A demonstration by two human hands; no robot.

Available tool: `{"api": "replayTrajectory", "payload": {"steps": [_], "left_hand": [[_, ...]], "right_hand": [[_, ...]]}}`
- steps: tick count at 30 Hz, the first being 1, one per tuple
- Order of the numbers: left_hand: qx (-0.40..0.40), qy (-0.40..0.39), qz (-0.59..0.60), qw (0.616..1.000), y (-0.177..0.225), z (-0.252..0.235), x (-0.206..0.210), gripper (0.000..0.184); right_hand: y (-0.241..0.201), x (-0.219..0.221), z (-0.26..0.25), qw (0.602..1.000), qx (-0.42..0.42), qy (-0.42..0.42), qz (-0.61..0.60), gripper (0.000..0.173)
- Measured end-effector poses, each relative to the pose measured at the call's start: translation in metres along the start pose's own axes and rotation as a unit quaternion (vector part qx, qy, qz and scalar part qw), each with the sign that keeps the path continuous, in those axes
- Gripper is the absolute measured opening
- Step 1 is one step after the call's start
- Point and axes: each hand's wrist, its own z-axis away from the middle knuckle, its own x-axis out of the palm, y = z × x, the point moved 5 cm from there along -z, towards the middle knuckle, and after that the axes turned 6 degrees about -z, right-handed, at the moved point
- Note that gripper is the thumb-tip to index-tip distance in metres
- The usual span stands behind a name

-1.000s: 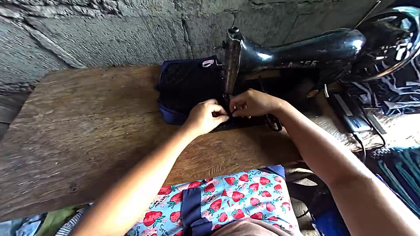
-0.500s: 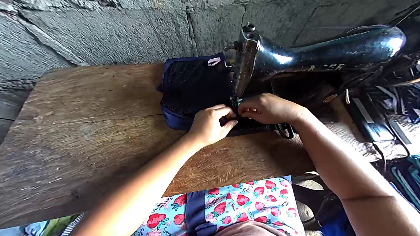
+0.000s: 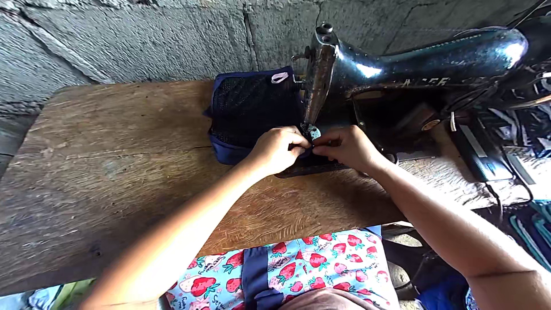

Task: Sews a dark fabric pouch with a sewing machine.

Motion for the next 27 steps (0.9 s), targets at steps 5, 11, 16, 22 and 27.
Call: {"api": "replayTrajectory", "payload": {"steps": [5, 11, 16, 22, 27], "left_hand": [[0.043, 0.025, 0.011, 0.999, -0.002, -0.006, 0.001, 0.008], [-0.009, 0.046, 0.003, 0.999, 0.001, -0.001, -0.002, 0.01], [0.008, 0.041, -0.001, 0.999, 0.0, -0.001, -0.005, 0.006], [0.079, 0.034, -0.001, 0.996, -0.005, -0.011, -0.003, 0.009], [0.102, 0.059, 0.012, 0.993, -0.008, -0.009, -0.001, 0.003]], "right_hand": [[0.001, 0.008, 0.004, 0.997, -0.009, 0.053, 0.046, 0.014], [0.0, 0.014, 0.008, 0.992, -0.034, 0.09, 0.078, 0.011], [-0.01, 0.022, 0.017, 0.958, -0.177, 0.135, 0.18, 0.011], [-0.018, 0.035, 0.022, 0.873, -0.34, 0.169, 0.305, 0.015], [-0.012, 0.026, 0.018, 0.934, -0.253, 0.142, 0.209, 0.01]]}}
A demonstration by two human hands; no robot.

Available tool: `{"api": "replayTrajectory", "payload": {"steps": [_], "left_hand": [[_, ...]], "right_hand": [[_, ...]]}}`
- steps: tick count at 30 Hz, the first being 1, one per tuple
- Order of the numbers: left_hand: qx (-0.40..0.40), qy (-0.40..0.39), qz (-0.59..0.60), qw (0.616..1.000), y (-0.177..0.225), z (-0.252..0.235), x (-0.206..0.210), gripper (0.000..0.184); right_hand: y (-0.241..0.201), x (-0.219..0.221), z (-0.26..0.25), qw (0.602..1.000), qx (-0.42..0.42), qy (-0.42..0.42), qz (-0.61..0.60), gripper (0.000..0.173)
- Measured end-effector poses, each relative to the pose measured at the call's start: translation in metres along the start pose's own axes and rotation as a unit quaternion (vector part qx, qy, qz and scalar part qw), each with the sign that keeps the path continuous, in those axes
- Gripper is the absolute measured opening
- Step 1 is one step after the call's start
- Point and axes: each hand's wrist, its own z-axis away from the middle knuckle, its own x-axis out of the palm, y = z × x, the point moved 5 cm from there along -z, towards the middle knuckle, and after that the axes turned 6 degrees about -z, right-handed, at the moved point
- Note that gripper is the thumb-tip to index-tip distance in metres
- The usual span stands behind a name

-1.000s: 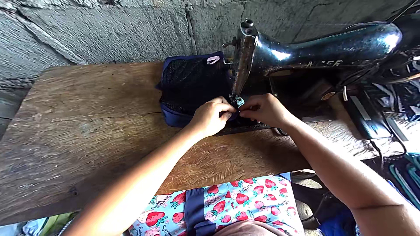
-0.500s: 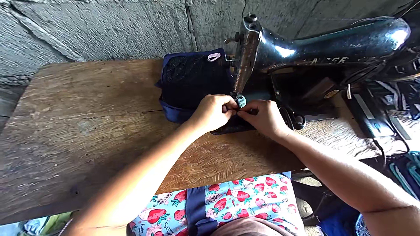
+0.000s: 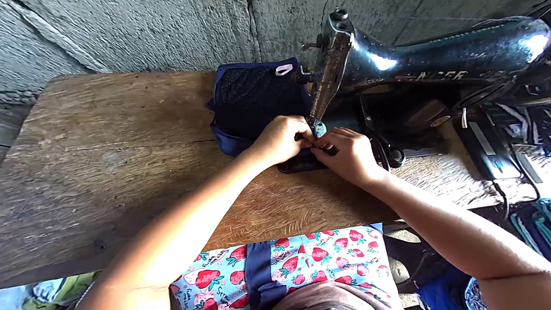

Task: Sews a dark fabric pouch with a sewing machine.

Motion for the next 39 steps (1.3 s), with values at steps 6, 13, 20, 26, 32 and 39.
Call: {"api": "replayTrajectory", "payload": {"steps": [6, 13, 20, 26, 32, 39], "left_hand": [[-0.011, 0.028, 0.015, 0.999, 0.0, 0.004, 0.001, 0.003], [0.026, -0.051, 0.015, 0.998, -0.001, -0.001, -0.007, 0.009], [0.118, -0.025, -0.013, 0.993, -0.002, 0.007, -0.013, 0.011], [0.153, 0.015, -0.14, 0.978, 0.013, 0.025, -0.011, 0.021], [-0.067, 0.011, -0.05, 0.996, 0.003, 0.022, -0.006, 0.008], [-0.084, -0.017, -0.073, 0.994, 0.014, 0.027, -0.01, 0.012]], "right_hand": [[0.006, -0.001, 0.002, 1.0, -0.001, 0.006, -0.026, 0.009], [-0.007, 0.005, 0.0, 0.98, -0.181, -0.037, 0.068, 0.015], [0.004, -0.001, -0.004, 0.963, -0.251, -0.084, 0.043, 0.017], [0.009, -0.004, 0.0, 0.958, -0.269, -0.091, 0.027, 0.018], [0.014, -0.002, -0.001, 0.979, -0.193, -0.067, -0.019, 0.018], [0.021, 0.0, -0.016, 0.986, -0.049, -0.12, -0.108, 0.032]]}}
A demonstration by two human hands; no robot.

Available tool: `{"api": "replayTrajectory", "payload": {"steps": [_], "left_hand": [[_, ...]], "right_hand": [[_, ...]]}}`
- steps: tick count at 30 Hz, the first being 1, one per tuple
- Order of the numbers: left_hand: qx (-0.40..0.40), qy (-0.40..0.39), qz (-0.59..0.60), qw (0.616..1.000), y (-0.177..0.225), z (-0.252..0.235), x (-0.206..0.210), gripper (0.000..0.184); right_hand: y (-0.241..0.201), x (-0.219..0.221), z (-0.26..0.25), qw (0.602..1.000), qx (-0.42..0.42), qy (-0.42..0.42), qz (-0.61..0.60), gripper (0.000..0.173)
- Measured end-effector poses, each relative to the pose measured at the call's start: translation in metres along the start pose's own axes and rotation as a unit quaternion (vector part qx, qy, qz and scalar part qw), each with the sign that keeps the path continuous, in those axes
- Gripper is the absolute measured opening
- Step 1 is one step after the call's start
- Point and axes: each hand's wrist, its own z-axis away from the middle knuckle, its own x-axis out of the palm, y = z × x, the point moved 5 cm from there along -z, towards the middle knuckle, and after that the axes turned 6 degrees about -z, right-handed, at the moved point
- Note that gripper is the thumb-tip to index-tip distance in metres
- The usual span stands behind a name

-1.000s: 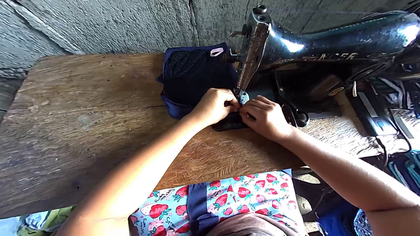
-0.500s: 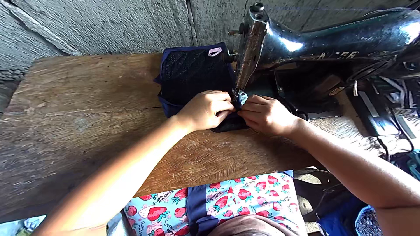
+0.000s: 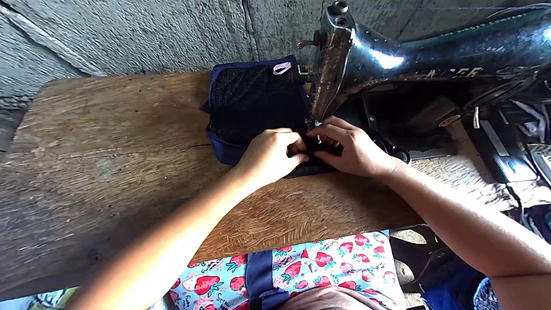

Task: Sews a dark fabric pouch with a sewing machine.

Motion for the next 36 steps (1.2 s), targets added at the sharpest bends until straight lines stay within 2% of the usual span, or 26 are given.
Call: {"api": "replayTrajectory", "payload": {"steps": [1, 2, 4, 6, 10, 12, 14, 17, 20, 26, 31, 36], "left_hand": [[0.02, 0.002, -0.005, 1.0, 0.002, 0.003, -0.001, 0.009], [0.053, 0.009, -0.011, 0.998, 0.004, 0.006, 0.0, 0.006], [0.143, 0.035, -0.046, 0.988, 0.007, 0.01, 0.002, 0.011], [0.191, 0.053, -0.09, 0.976, 0.008, 0.013, 0.0, 0.017], [0.182, 0.062, -0.103, 0.976, 0.002, 0.013, -0.005, 0.016], [0.167, 0.062, -0.092, 0.98, 0.0, 0.013, -0.005, 0.015], [0.19, 0.084, -0.094, 0.974, 0.003, 0.014, -0.005, 0.018], [0.235, 0.123, -0.105, 0.958, 0.007, 0.017, -0.008, 0.02], [0.249, 0.122, -0.131, 0.952, 0.006, 0.017, -0.007, 0.022], [0.255, 0.11, -0.147, 0.949, 0.005, 0.018, -0.005, 0.024], [0.276, 0.122, -0.166, 0.939, 0.01, 0.021, -0.002, 0.017], [0.271, 0.154, -0.203, 0.928, 0.011, 0.022, -0.004, 0.018]], "right_hand": [[0.0, -0.001, -0.001, 1.0, -0.014, -0.02, -0.002, 0.038], [0.001, 0.0, -0.001, 0.999, -0.028, -0.035, -0.001, 0.036], [0.004, 0.0, -0.001, 0.998, -0.057, -0.038, 0.005, 0.021], [0.005, -0.003, 0.001, 0.997, -0.081, -0.014, 0.007, 0.011], [0.0, -0.005, 0.0, 0.992, -0.127, -0.019, 0.007, 0.012], [-0.003, -0.001, -0.003, 0.992, -0.122, -0.035, -0.013, 0.019], [-0.003, 0.0, -0.004, 0.993, -0.108, -0.043, -0.013, 0.024], [0.001, -0.002, -0.004, 0.993, -0.109, -0.035, -0.027, 0.016], [0.004, -0.003, -0.003, 0.993, -0.109, -0.016, -0.031, 0.009], [0.0, -0.008, 0.002, 0.985, -0.165, 0.0, -0.049, 0.013], [-0.001, -0.011, 0.003, 0.985, -0.165, 0.004, -0.05, 0.014], [-0.001, -0.011, 0.004, 0.988, -0.151, 0.039, 0.016, 0.016]]}}
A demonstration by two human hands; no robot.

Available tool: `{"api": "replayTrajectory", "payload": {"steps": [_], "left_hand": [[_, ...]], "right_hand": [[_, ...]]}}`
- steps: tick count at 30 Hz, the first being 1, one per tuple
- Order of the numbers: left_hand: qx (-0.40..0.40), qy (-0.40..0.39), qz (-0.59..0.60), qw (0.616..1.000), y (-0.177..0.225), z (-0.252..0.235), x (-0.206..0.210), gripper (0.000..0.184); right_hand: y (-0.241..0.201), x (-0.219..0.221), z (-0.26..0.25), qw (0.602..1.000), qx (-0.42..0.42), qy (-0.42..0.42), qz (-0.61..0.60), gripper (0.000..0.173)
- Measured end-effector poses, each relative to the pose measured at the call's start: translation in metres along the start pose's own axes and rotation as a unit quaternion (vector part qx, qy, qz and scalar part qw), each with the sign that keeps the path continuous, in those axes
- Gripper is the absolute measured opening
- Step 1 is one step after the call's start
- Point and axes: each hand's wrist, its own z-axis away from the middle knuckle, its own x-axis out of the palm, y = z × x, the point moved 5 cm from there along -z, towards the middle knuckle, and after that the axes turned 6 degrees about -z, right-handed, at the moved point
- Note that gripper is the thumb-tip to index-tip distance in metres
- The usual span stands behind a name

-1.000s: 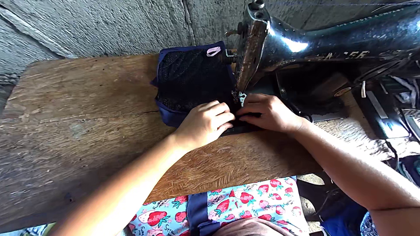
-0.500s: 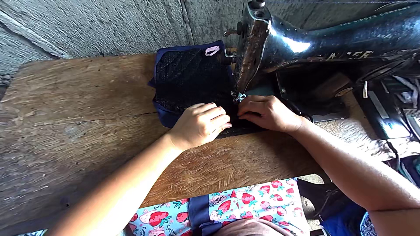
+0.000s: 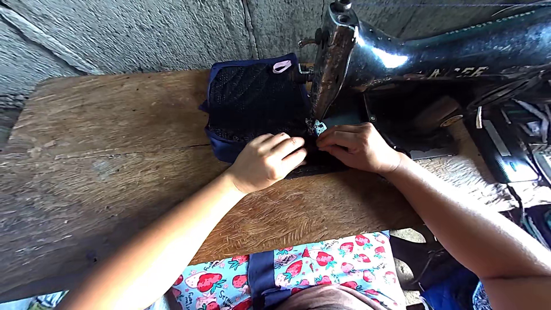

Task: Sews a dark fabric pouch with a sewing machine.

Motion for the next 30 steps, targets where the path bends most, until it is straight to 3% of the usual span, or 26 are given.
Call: {"api": "replayTrajectory", "payload": {"steps": [21, 25, 30], "left_hand": [[-0.02, -0.026, 0.029, 0.999, -0.013, 0.004, 0.008, 0.025], [-0.077, -0.051, 0.124, 0.988, -0.017, 0.003, 0.013, 0.02], [-0.214, -0.068, 0.271, 0.936, -0.024, 0.002, 0.017, 0.013]], "right_hand": [[0.002, 0.012, -0.002, 0.999, 0.047, -0.026, 0.004, 0.015], [0.003, 0.012, -0.004, 0.997, 0.071, -0.032, -0.019, 0.011], [0.005, 0.011, -0.006, 0.994, 0.088, -0.047, -0.046, 0.012]]}}
